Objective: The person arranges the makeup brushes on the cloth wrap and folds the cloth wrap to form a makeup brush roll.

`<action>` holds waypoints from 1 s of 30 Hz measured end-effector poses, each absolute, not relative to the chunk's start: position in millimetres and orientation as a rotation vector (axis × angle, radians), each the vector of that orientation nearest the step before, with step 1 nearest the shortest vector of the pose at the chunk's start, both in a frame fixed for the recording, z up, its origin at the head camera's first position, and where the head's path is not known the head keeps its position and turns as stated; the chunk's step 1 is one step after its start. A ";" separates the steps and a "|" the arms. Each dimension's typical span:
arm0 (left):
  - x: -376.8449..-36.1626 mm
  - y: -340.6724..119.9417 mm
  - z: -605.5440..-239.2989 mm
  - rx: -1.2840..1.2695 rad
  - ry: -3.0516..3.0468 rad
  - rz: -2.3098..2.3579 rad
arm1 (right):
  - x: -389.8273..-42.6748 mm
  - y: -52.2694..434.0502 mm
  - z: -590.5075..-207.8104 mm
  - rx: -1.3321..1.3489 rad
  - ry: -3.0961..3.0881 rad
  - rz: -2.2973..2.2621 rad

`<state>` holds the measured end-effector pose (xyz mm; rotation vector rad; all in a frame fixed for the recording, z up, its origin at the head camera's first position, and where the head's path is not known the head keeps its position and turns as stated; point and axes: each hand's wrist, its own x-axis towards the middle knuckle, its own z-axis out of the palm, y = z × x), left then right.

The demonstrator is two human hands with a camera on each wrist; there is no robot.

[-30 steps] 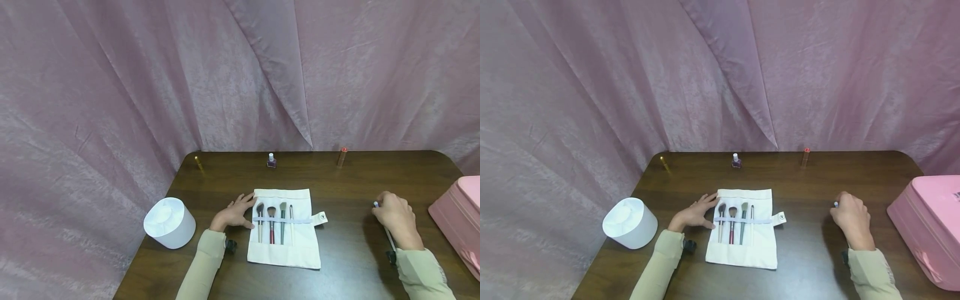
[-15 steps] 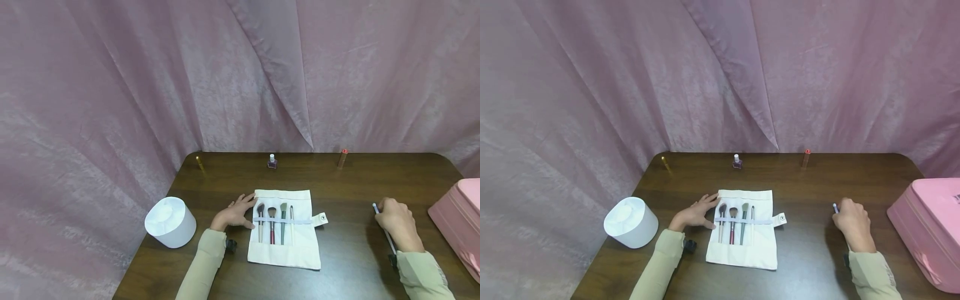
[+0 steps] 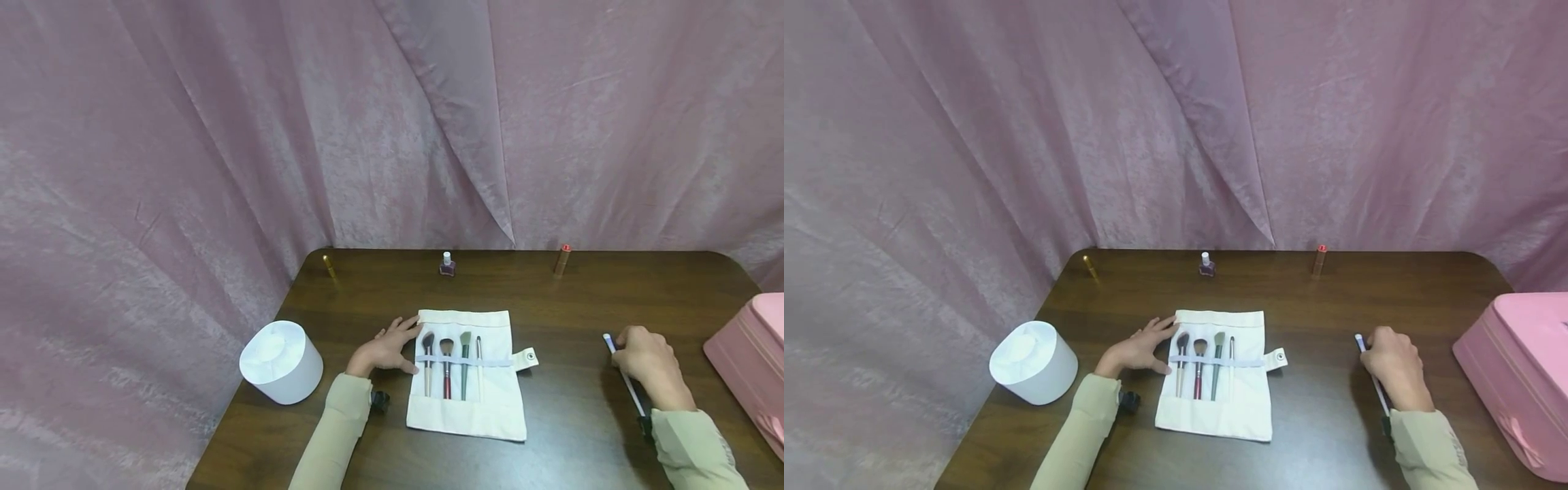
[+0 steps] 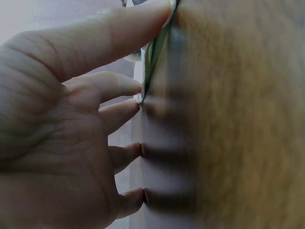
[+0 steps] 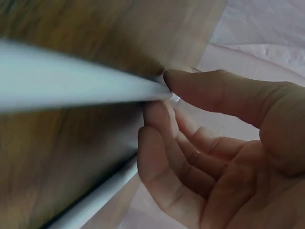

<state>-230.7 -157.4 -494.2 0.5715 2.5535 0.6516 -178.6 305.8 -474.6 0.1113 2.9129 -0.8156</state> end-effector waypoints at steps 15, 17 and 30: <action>-231.7 -156.6 -494.3 0.589 2.558 0.642 | -182.2 289.2 -463.5 0.139 3.041 -1.071; -231.6 -157.0 -493.8 0.584 2.561 0.642 | -182.6 285.4 -461.9 0.145 3.055 -1.138; -230.4 -157.6 -494.7 0.572 2.563 0.661 | -186.7 258.6 -443.1 0.419 2.856 -1.843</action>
